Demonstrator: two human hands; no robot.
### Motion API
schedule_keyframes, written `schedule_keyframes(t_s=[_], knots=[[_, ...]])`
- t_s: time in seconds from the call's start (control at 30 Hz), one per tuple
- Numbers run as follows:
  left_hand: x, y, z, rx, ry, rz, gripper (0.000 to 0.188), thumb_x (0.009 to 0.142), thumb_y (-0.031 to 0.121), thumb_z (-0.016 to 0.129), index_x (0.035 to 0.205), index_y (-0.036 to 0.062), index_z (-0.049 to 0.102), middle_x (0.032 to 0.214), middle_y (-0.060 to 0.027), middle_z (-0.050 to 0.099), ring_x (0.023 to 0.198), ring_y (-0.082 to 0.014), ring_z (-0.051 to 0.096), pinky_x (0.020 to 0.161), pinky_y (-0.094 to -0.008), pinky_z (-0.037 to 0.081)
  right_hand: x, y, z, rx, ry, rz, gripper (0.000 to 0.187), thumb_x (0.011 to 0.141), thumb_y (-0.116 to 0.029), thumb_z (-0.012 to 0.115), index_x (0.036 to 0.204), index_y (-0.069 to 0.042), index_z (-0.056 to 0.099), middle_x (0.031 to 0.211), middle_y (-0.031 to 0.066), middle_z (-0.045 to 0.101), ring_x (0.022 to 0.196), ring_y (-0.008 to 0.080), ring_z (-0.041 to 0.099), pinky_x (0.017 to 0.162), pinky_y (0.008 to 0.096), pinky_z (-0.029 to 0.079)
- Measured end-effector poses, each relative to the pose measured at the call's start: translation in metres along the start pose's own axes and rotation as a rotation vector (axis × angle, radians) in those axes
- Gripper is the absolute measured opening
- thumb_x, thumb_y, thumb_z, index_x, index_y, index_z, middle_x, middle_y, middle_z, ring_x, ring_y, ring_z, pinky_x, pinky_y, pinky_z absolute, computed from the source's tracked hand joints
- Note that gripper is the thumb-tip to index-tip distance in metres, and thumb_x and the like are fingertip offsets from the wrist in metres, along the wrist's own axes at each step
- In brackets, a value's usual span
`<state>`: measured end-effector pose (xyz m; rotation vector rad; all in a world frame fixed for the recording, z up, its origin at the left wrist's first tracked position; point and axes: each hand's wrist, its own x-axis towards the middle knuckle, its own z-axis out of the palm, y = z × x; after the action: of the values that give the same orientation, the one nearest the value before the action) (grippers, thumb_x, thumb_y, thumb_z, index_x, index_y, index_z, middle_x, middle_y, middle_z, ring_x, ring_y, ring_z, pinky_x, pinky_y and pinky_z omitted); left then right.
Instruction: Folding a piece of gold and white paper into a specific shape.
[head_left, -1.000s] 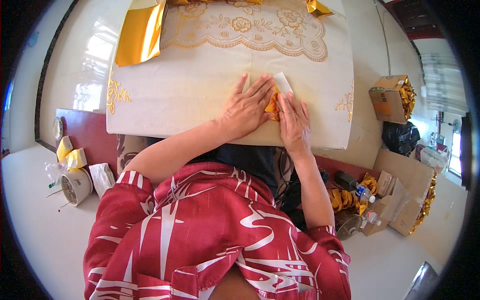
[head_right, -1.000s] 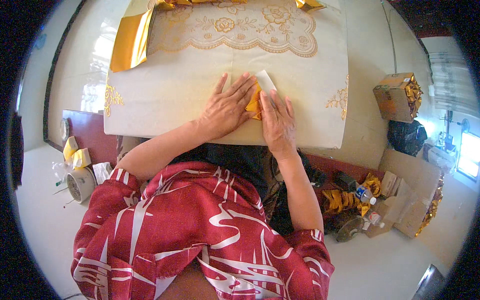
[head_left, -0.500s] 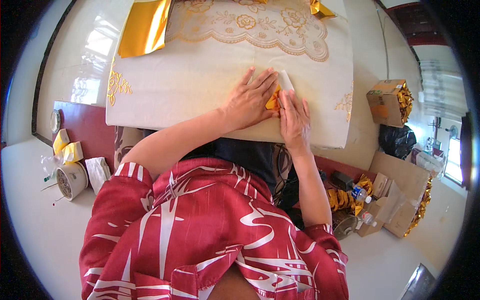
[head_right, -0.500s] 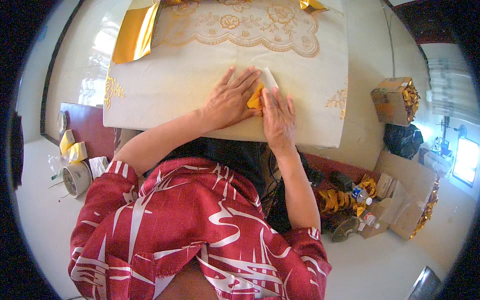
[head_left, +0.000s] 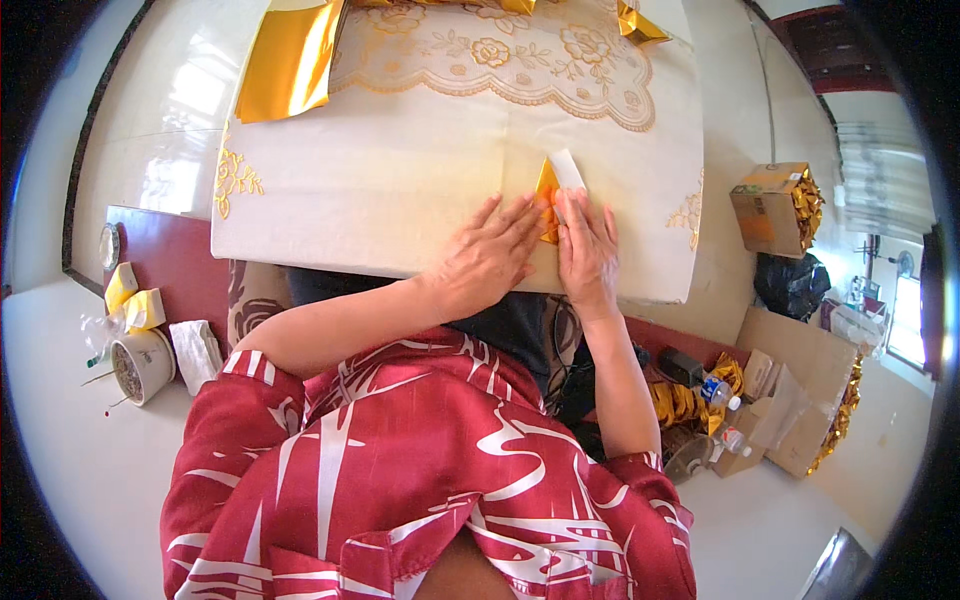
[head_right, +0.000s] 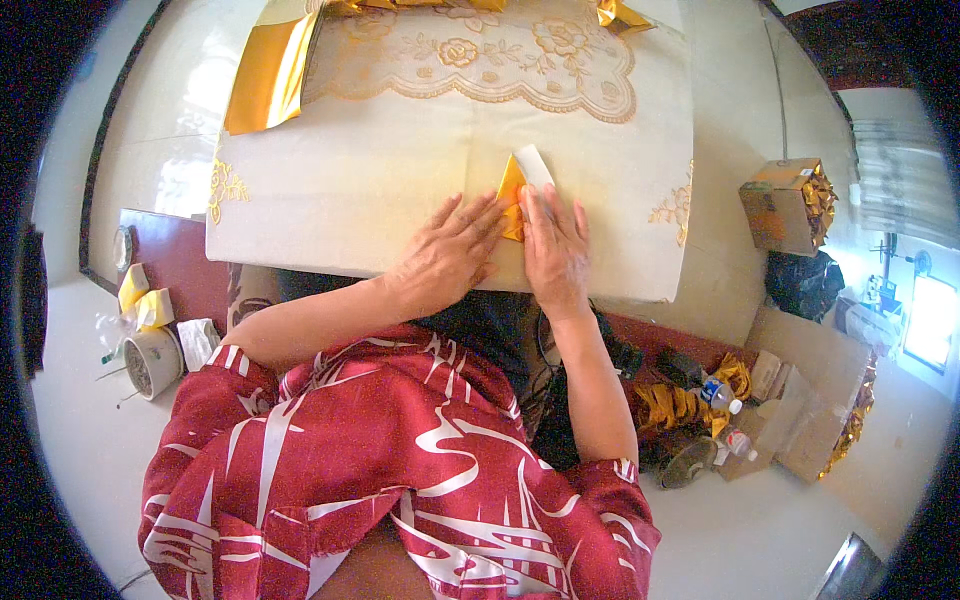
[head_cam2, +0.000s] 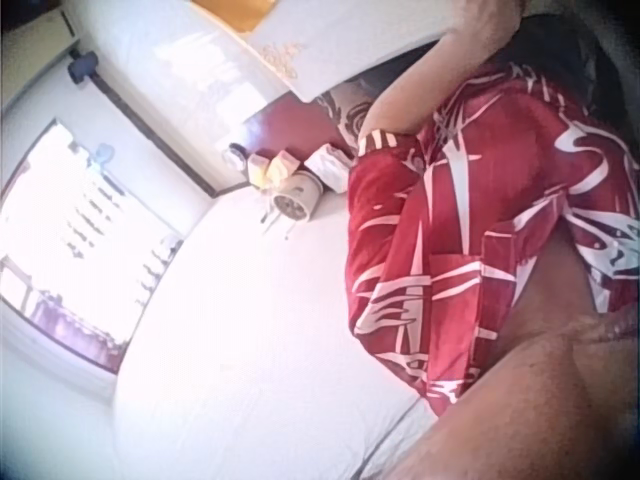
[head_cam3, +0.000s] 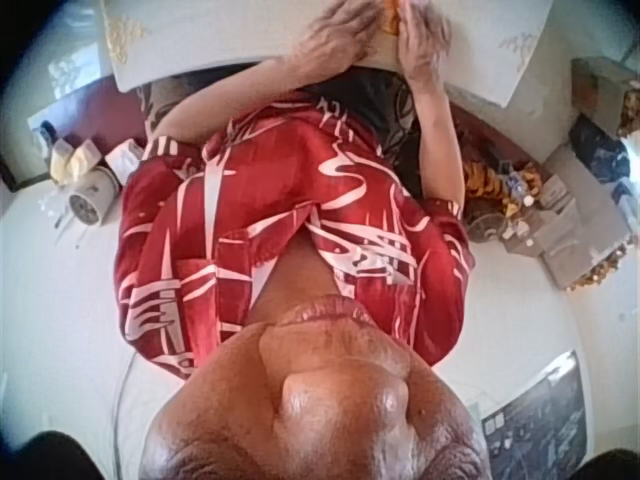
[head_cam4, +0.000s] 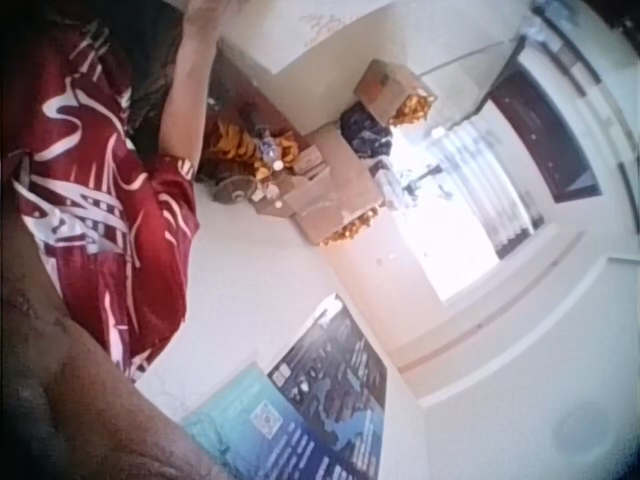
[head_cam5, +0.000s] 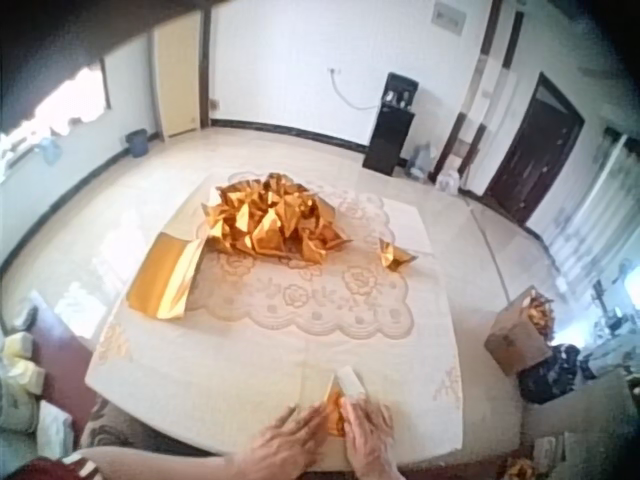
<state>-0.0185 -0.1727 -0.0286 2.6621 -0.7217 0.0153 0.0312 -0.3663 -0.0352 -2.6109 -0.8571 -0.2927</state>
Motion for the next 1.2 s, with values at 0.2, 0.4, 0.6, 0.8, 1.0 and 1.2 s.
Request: schedule_keyframes(t_s=[0.2,0.4,0.6,0.8,1.0,1.2], knots=[[0.008,0.006,0.019,-0.076,0.085,0.013,0.059,0.089,0.030,0.062,0.141,0.0044,0.049,0.153,-0.0145,0.038,0.146,-0.0283,0.027,0.120,-0.0484,0.021,0.003,0.006,-0.007,0.146,0.005,0.018,0.043,0.094,-0.006,0.053,0.137,-0.003,0.051,0.134,0.0100,0.059,0.130,0.0293,0.051,0.111,0.0500,0.035],[0.012,-0.004,0.016,-0.015,0.153,0.097,0.049,0.087,0.028,0.066,0.130,0.0048,0.059,0.147,-0.0161,0.046,0.140,-0.0303,0.038,0.116,-0.0480,0.030,-0.025,0.024,-0.026,0.129,0.081,0.132,0.044,0.093,-0.003,0.052,0.137,-0.002,0.051,0.134,0.0170,0.058,0.130,0.0337,0.051,0.111,0.0499,0.035],[0.018,-0.021,0.011,-0.021,0.288,0.189,0.031,0.088,0.023,0.061,0.108,0.0008,0.067,0.132,-0.0168,0.058,0.131,-0.0311,0.049,0.113,-0.0476,0.035,-0.045,-0.005,-0.035,0.069,-0.015,0.131,0.046,0.091,-0.004,0.055,0.137,-0.003,0.051,0.136,0.0160,0.057,0.129,0.0328,0.051,0.112,0.0512,0.034],[0.030,-0.012,-0.009,-0.011,0.234,0.093,0.030,0.085,0.020,0.066,0.109,0.0024,0.062,0.128,-0.0180,0.058,0.126,-0.0334,0.053,0.108,-0.0480,0.041,-0.053,-0.047,-0.037,0.274,-0.019,0.270,0.045,0.090,-0.006,0.060,0.134,-0.004,0.053,0.133,0.0170,0.058,0.123,0.0357,0.055,0.108,0.0518,0.038],[0.031,-0.005,0.015,-0.120,0.335,0.046,0.042,0.088,0.015,0.057,0.127,-0.0001,0.055,0.137,-0.0193,0.053,0.133,-0.0326,0.048,0.112,-0.0464,0.037,-0.058,-0.040,-0.043,0.276,0.016,0.320,0.042,0.087,0.000,0.061,0.129,-0.003,0.058,0.125,0.0156,0.063,0.115,0.0337,0.059,0.098,0.0426,0.047],[0.033,-0.007,0.030,-0.051,0.319,0.120,0.046,0.088,0.015,0.053,0.131,-0.0012,0.053,0.139,-0.0183,0.053,0.135,-0.0330,0.046,0.114,-0.0448,0.034,-0.059,-0.023,-0.042,0.085,-0.069,0.210,0.041,0.082,-0.007,0.070,0.122,-0.008,0.064,0.134,0.0116,0.056,0.123,0.0324,0.053,0.103,0.0443,0.043]])
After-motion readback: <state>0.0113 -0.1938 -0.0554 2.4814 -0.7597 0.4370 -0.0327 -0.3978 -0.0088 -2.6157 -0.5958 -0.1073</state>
